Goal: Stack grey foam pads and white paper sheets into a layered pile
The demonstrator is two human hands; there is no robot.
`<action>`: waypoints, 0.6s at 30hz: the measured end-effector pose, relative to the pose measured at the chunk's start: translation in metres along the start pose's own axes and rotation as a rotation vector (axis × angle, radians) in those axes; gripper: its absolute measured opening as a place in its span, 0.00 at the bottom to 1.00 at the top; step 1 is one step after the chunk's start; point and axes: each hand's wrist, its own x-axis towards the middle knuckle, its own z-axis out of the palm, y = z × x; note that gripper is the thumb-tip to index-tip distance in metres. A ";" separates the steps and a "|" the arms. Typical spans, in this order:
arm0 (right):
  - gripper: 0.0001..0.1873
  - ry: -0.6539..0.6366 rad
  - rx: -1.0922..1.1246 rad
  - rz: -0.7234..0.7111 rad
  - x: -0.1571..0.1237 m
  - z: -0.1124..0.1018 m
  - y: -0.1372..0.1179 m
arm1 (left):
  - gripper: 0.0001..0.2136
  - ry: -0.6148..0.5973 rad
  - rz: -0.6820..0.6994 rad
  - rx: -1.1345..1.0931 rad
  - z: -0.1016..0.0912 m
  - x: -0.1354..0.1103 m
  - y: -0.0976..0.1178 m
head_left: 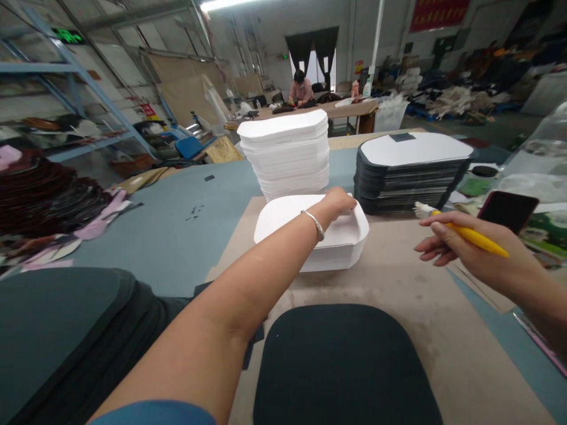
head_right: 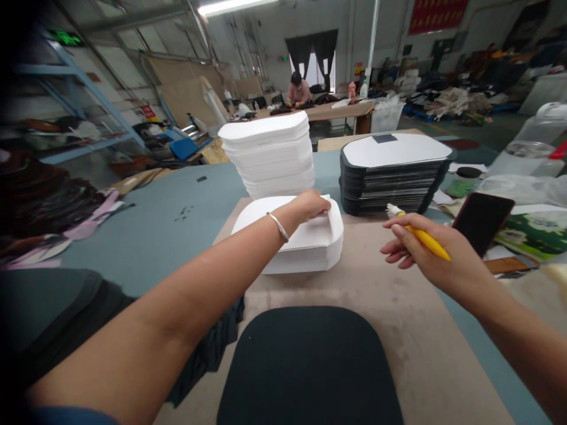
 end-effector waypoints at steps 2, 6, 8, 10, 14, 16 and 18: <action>0.29 -0.012 0.035 -0.006 0.005 0.008 -0.002 | 0.10 0.031 -0.051 -0.035 -0.003 0.001 -0.007; 0.25 -0.006 0.078 -0.094 0.014 0.026 -0.009 | 0.09 0.054 -0.085 -0.169 -0.005 0.002 -0.018; 0.24 0.015 0.064 -0.176 0.019 0.033 -0.015 | 0.08 0.054 -0.072 -0.267 -0.006 0.000 -0.021; 0.22 0.046 0.013 -0.274 0.026 0.042 -0.022 | 0.07 0.058 -0.051 -0.373 -0.007 -0.003 -0.022; 0.16 0.091 -0.106 -0.392 0.047 0.069 -0.035 | 0.12 0.067 -0.021 -0.574 -0.013 -0.017 -0.021; 0.12 0.065 -0.208 -0.391 0.057 0.089 -0.038 | 0.11 0.076 -0.015 -0.658 -0.026 -0.027 -0.020; 0.10 0.012 -0.317 -0.390 0.064 0.110 -0.039 | 0.08 0.109 -0.007 -0.724 -0.053 -0.039 -0.019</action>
